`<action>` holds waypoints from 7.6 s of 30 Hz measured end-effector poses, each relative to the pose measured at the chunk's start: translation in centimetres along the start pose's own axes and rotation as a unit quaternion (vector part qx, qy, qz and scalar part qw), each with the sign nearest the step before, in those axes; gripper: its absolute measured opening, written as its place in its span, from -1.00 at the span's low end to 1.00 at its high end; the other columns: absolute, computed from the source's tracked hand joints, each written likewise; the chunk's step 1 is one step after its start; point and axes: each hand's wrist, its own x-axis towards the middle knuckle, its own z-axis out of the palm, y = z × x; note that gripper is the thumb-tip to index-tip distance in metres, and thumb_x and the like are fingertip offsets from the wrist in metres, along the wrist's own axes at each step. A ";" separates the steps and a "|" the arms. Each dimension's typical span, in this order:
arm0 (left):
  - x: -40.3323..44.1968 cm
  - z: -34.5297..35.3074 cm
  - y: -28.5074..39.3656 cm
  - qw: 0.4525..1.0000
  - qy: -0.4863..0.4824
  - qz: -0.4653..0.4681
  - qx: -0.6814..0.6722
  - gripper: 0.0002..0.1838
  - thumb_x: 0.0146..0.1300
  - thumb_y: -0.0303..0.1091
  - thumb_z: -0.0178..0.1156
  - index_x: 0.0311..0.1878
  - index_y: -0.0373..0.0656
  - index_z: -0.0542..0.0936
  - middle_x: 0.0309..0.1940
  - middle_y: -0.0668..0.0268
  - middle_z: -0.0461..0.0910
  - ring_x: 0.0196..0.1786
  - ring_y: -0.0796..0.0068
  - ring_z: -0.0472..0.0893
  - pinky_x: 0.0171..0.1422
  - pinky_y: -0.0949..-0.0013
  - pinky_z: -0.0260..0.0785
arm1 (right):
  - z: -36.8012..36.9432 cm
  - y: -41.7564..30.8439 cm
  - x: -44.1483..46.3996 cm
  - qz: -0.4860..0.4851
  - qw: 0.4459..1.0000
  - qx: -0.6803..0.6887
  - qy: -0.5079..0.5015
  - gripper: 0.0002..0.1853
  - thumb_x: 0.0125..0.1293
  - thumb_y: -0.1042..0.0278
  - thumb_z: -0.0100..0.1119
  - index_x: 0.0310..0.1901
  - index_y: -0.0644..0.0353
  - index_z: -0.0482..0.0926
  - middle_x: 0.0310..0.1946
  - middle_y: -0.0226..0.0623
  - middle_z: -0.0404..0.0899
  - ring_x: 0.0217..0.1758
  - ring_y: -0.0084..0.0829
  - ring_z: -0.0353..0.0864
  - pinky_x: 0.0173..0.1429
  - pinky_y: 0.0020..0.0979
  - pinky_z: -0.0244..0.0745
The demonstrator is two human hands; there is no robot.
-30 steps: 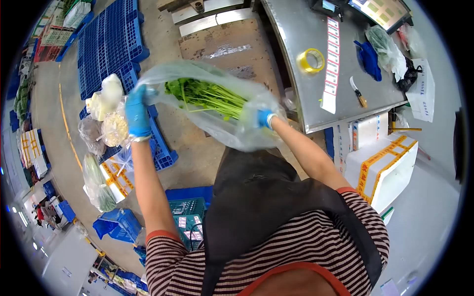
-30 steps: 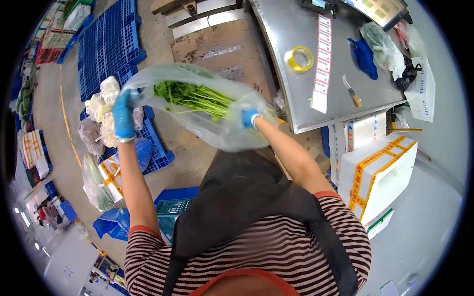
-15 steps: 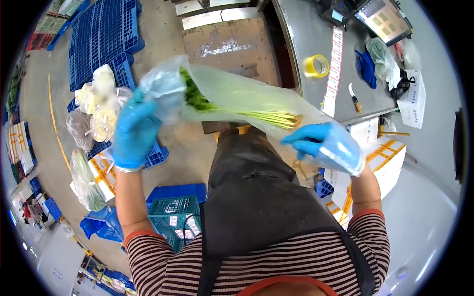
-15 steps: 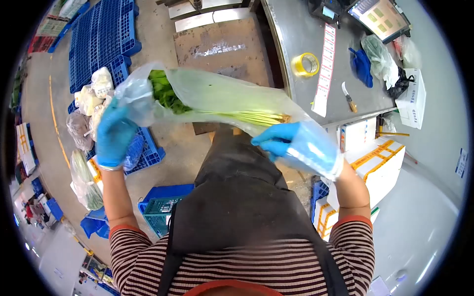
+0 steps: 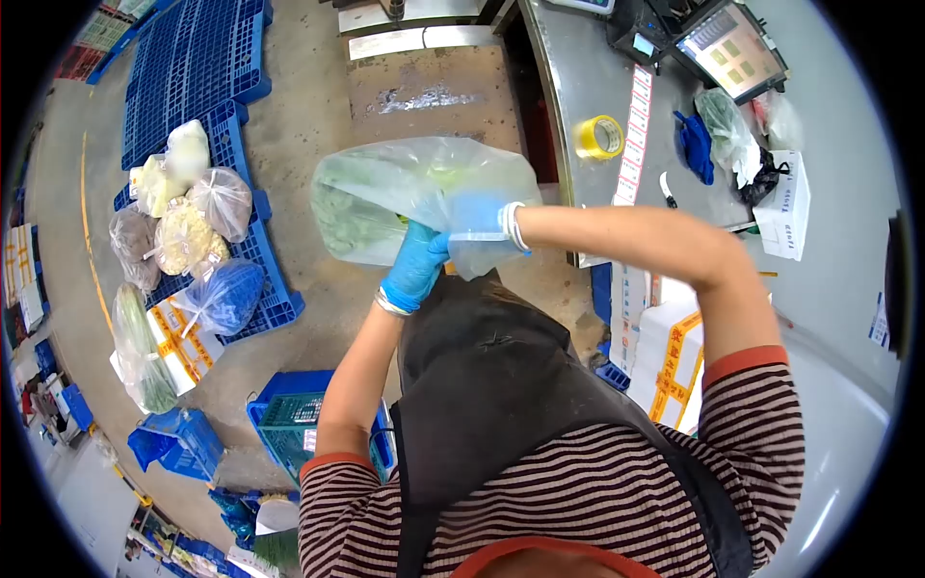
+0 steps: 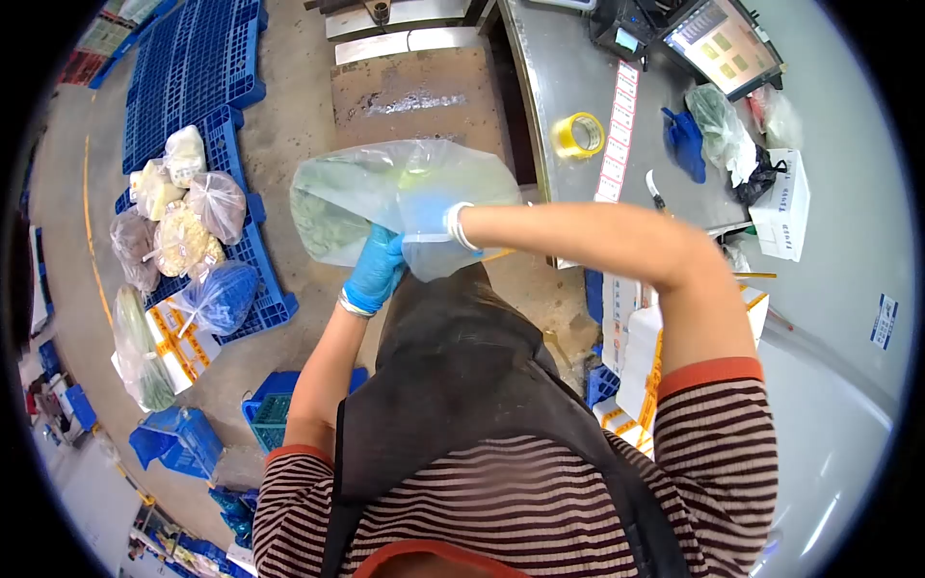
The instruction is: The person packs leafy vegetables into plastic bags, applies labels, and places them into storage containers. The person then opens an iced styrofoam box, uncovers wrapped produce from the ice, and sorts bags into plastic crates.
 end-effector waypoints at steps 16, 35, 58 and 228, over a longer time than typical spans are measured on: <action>0.4 -0.3 2.7 0.999 -0.002 0.032 0.004 -0.40 0.44 -0.29 -0.03 0.50 -0.08 0.10 0.38 0.27 0.24 0.30 0.41 0.35 0.41 0.33 0.21 | -5.0 -9.6 0.2 0.028 0.983 -0.167 -0.072 -0.46 0.14 0.16 0.28 0.17 0.04 0.42 -0.13 0.00 0.61 -0.17 0.01 0.59 -0.12 -0.17 0.52; 5.1 -6.1 -1.3 0.938 -0.062 -0.078 0.332 -0.71 0.25 -0.35 0.19 0.00 -0.27 0.58 -0.17 0.39 0.60 -0.20 0.62 0.52 -0.11 0.42 0.43 | -1.4 7.5 -1.2 0.026 0.940 0.323 -0.109 -0.57 0.25 0.15 0.18 0.07 0.24 0.53 -0.32 -0.31 0.57 -0.39 -0.48 0.49 -0.35 -0.47 0.46; 0.0 -9.9 -1.4 0.962 0.186 0.013 -0.201 -0.69 0.43 -0.29 0.01 0.04 -0.32 0.53 -0.02 0.16 0.57 0.06 0.42 0.52 0.24 0.30 0.36 | 4.5 17.9 3.4 0.337 0.851 0.222 0.336 -0.71 0.20 0.12 0.15 -0.28 0.19 0.68 -0.26 -0.34 0.69 -0.20 -0.37 0.64 0.00 -0.21 0.50; -44.5 -70.6 42.4 0.262 0.368 0.061 0.890 -0.67 0.19 -0.31 0.16 -0.01 0.34 0.65 -0.14 0.11 0.65 -0.25 0.20 0.69 -0.21 0.26 0.54 | 16.6 -8.3 24.1 0.330 0.874 0.275 0.228 -0.62 0.45 0.28 0.02 0.24 0.17 0.48 -0.05 -0.24 0.64 -0.10 -0.43 0.63 -0.02 -0.42 0.52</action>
